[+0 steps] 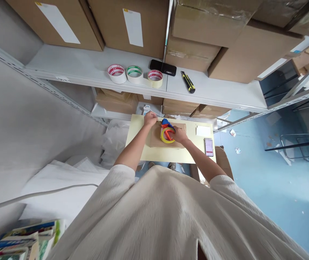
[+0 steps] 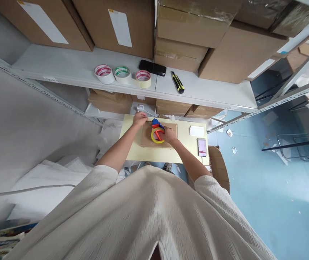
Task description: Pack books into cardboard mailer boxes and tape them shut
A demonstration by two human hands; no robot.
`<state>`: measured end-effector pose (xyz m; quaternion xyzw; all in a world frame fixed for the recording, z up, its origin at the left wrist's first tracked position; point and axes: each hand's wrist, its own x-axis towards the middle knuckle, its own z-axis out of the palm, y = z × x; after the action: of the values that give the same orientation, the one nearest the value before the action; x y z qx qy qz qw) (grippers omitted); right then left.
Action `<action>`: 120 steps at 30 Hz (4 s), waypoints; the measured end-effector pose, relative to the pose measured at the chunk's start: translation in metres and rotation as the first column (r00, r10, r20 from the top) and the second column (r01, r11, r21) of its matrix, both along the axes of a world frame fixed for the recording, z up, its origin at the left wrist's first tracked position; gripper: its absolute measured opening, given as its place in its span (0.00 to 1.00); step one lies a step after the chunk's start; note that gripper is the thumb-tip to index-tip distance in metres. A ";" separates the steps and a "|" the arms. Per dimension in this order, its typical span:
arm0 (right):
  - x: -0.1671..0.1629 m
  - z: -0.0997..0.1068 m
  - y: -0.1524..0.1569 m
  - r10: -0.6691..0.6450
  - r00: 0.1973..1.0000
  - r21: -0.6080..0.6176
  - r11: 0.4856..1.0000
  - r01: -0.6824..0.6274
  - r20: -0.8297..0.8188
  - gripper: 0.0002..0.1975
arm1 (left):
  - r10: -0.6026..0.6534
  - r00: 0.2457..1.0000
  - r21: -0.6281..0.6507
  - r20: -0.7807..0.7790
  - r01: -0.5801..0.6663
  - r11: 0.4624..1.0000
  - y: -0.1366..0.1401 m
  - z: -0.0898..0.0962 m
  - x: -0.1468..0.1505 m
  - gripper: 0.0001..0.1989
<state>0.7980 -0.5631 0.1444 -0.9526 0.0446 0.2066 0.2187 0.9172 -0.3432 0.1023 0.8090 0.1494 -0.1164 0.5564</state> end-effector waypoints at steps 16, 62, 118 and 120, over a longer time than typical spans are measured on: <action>0.010 0.005 -0.046 -0.178 0.984 0.541 0.828 0.147 0.004 0.35 | -0.101 0.995 -0.140 0.006 0.101 0.985 -0.004 0.035 -0.007 0.12; -0.027 -0.025 -0.109 0.061 0.861 0.105 0.986 -0.132 0.505 0.41 | -0.508 0.652 0.315 0.564 0.399 0.861 -0.021 0.113 -0.072 0.10; -0.133 0.042 -0.107 -0.264 0.964 0.416 0.881 0.223 0.042 0.23 | -0.428 0.893 -0.503 -0.140 0.308 0.807 -0.092 0.050 -0.078 0.23; -0.142 0.039 -0.111 -0.284 0.958 0.435 0.867 0.242 0.033 0.24 | -0.397 0.914 -0.439 -0.078 0.327 0.837 -0.099 0.053 -0.080 0.21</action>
<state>0.6563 -0.6738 0.1837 -0.8755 0.1173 0.1337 0.4494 0.8368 -0.4418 0.1557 0.6723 0.0106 -0.3157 0.6695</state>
